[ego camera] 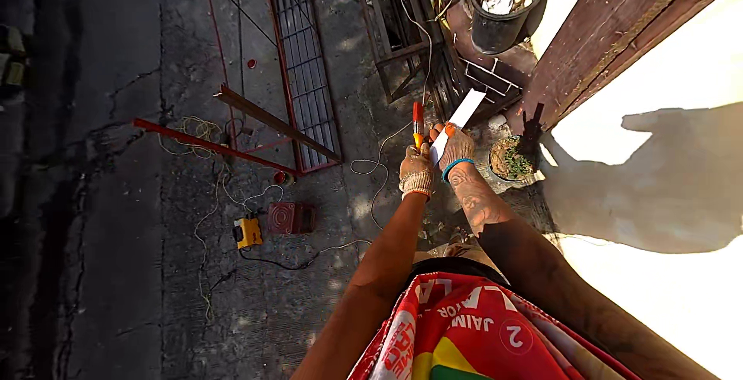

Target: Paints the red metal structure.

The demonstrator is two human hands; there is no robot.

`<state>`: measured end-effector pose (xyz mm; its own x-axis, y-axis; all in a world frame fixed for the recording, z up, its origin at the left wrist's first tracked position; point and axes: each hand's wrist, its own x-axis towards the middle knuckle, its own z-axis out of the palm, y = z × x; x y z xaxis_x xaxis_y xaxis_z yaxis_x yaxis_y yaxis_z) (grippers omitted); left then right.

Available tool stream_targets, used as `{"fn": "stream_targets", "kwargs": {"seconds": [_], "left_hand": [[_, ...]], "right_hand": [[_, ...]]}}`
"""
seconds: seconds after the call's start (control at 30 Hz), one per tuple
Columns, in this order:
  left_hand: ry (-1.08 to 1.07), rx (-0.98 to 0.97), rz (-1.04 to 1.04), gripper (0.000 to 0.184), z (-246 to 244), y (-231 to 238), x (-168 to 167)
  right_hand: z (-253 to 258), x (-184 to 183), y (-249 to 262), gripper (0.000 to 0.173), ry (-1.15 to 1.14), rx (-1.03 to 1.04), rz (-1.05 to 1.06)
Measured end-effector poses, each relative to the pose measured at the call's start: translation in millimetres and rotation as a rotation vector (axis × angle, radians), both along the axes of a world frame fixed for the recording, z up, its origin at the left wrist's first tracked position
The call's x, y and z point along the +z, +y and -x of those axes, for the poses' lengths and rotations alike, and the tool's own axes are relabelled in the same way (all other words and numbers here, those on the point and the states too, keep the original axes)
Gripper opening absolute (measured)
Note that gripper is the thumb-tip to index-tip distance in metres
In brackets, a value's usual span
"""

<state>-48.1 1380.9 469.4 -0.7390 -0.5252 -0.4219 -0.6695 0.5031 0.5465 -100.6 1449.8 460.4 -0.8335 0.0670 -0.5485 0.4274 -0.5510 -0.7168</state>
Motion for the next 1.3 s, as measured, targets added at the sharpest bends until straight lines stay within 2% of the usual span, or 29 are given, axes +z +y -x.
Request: {"fn": "stream_targets", "kwargs": {"seconds": [0.1,0.2,0.27,0.33,0.37,0.5,0.63,0.67,0.77,0.8,0.87,0.97,1.03,1.1,1.17,1.2,1.27,1.3], "left_hand": [[0.031,0.014,0.024,0.047,-20.4,-19.8,10.7],[0.075,0.046,0.006,0.045,-41.9,-29.2,26.5],[0.088,0.072,-0.009,0.046,-52.0,-39.7,29.3],[0.078,0.099,-0.008,0.047,-65.0,-59.3,21.9],[0.078,0.121,-0.009,0.047,-75.4,-71.4,15.5],[0.115,0.163,0.024,0.049,-136.3,-124.5,2.3],[0.166,0.205,0.018,0.050,-188.9,-178.3,-4.5],[0.175,0.200,0.019,0.051,-201.3,-192.9,-6.2],[0.191,0.168,0.012,0.048,-220.9,-225.6,-1.2],[0.181,0.202,-0.016,0.046,-226.6,-235.1,4.1],[0.210,0.291,-0.077,0.045,-236.6,-266.9,11.0],[0.368,0.404,-0.154,0.043,-241.4,-321.9,25.2],[0.528,0.440,-0.279,0.038,-232.5,-349.4,43.2],[0.674,0.418,-0.449,0.033,-220.3,-366.8,62.1],[0.751,0.379,-0.548,0.034,-213.1,-377.6,71.8],[0.761,0.374,-0.542,0.035,-212.5,-381.2,73.7],[0.755,0.410,-0.440,0.037,-215.0,-385.6,76.6],[0.720,0.455,-0.337,0.036,-216.5,-385.1,78.4]], "right_hand": [[49.8,4.5,23.9,0.028,0.008,0.027,0.033],[80.5,15.7,33.7,0.027,0.106,-0.070,0.043],[67.3,23.9,16.3,0.036,0.151,-0.131,0.075],[27.9,31.4,-14.4,0.062,0.127,-0.095,0.118],[8.6,32.3,-28.3,0.066,0.129,-0.061,0.133],[-34.4,23.6,-73.2,0.064,0.169,0.109,0.197],[-59.7,24.3,-100.7,0.085,0.230,0.203,0.125],[-77.4,22.9,-114.0,0.082,0.228,0.262,0.116],[-128.8,24.7,-175.5,0.043,0.200,0.378,0.072],[-142.3,28.9,-194.8,0.036,0.197,0.394,0.055],[-155.1,40.4,-223.8,0.037,0.226,0.500,-0.015],[-162.4,54.2,-244.2,0.057,0.221,0.822,-0.045],[-170.1,65.2,-257.5,0.065,0.186,1.051,-0.084],[-183.9,80.4,-278.5,0.063,0.105,1.207,-0.197],[-200.1,89.7,-299.6,0.051,0.065,1.309,-0.259],[-206.2,90.5,-303.3,0.046,0.106,1.354,-0.197],[-219.2,109.0,-296.0,0.039,0.334,1.447,0.141],[-233.8,148.5,-287.1,0.036,0.446,1.490,0.260]]}}
